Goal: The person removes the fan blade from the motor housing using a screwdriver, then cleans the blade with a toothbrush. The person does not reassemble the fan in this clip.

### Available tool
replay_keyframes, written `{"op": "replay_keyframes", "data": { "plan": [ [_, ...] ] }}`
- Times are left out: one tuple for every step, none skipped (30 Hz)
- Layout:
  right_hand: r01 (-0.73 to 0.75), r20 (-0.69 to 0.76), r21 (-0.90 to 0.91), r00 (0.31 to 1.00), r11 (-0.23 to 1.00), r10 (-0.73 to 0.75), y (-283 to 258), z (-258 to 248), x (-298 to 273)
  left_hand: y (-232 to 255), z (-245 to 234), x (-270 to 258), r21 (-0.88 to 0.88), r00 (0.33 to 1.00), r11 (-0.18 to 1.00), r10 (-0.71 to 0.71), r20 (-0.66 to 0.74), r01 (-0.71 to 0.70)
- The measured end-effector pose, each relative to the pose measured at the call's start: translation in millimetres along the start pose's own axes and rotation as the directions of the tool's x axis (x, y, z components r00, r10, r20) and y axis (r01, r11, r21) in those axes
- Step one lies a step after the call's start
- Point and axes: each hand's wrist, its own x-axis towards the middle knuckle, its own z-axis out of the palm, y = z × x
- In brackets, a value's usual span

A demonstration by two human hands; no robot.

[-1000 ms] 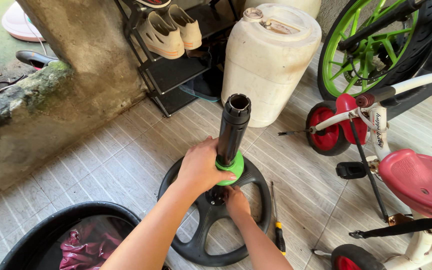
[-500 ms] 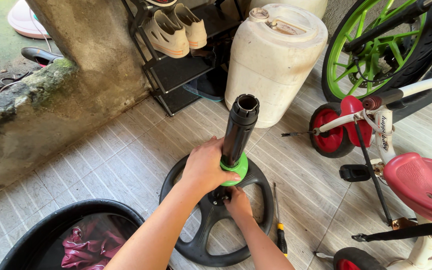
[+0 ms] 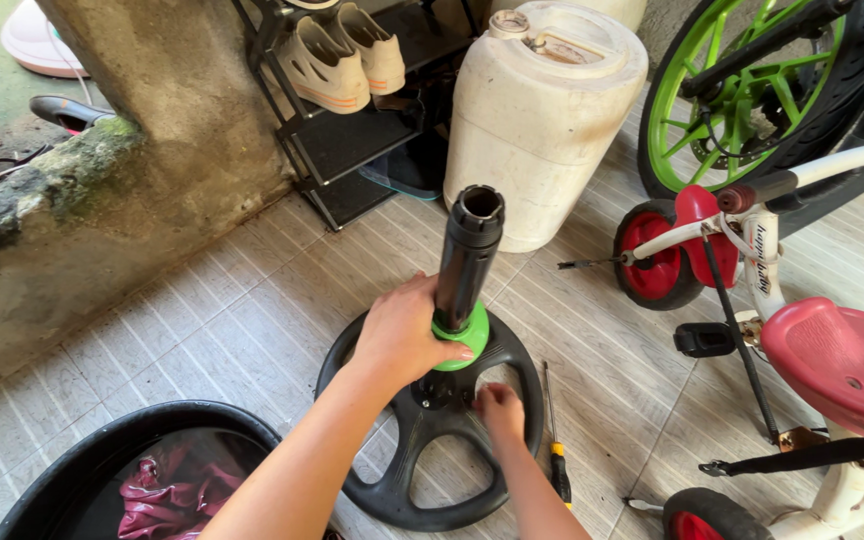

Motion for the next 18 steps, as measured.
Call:
{"op": "replay_keyframes", "data": {
  "plan": [
    [-0.083,0.030,0.183,0.996,0.980,0.079,8,-10,8,2,-1,0,-0.001,1.000,1.000,-0.006,0.004,0.006],
    [-0.167,0.074,0.357,0.986,0.919,0.150,16,-20,16,3,-3,-1,-0.001,1.000,1.000,-0.013,0.009,0.013],
    [-0.153,0.060,0.404,0.988,0.902,0.141,23,-30,23,5,-4,0,-0.001,1.000,1.000,-0.017,0.013,0.017],
    [-0.139,0.046,0.450,0.990,0.882,0.132,30,-41,31,7,-5,-1,-0.004,0.999,0.999,-0.047,0.026,0.047],
    [-0.123,0.030,0.495,0.992,0.860,0.125,36,-54,36,8,-6,-1,-0.007,0.996,0.997,-0.075,0.040,0.076],
    [-0.108,-0.003,0.448,0.992,0.887,0.122,41,-69,40,10,-6,-1,-0.010,0.993,0.994,-0.104,0.054,0.104],
    [-0.095,-0.036,0.399,0.992,0.912,0.119,45,-85,42,11,-6,0,-0.022,0.995,0.996,-0.091,0.047,0.092],
    [-0.083,-0.068,0.349,0.991,0.933,0.114,47,-98,45,11,-7,0,-0.034,0.996,0.996,-0.078,0.041,0.080],
    [-0.082,-0.132,0.163,0.986,0.983,0.104,50,-112,46,11,-6,0,-0.046,0.997,0.997,-0.065,0.034,0.067],
    [-0.090,-0.192,-0.029,0.978,0.995,0.083,53,-130,44,11,-6,1,-0.031,0.997,0.997,-0.070,0.035,0.072],
    [-0.109,-0.246,-0.219,0.968,0.970,0.053,56,-143,42,11,-5,2,-0.014,0.996,0.997,-0.077,0.038,0.077],
    [-0.120,-0.252,-0.325,0.967,0.938,0.036,58,-153,42,10,-5,2,0.003,0.996,0.997,-0.083,0.041,0.083],
    [-0.132,-0.261,-0.424,0.965,0.896,0.019,61,-165,40,10,-4,3,0.005,0.996,0.997,-0.077,0.044,0.077],
    [-0.146,-0.269,-0.518,0.963,0.843,0.001,64,-174,38,10,-3,3,0.006,0.996,0.997,-0.072,0.047,0.072],
    [-0.155,-0.274,-0.537,0.962,0.829,0.002,68,-182,36,11,-1,4,0.005,0.997,0.998,-0.066,0.050,0.066],
    [-0.164,-0.280,-0.556,0.960,0.815,0.002,72,-188,34,11,0,6,0.009,0.993,0.995,-0.095,0.066,0.095],
    [-0.171,-0.280,-0.577,0.960,0.799,0.003,77,-190,32,11,1,6,0.015,0.988,0.992,-0.129,0.080,0.128],
    [-0.165,-0.285,-0.568,0.958,0.806,-0.005,82,-191,30,10,2,6,0.021,0.982,0.987,-0.163,0.094,0.162]
  ]
}}
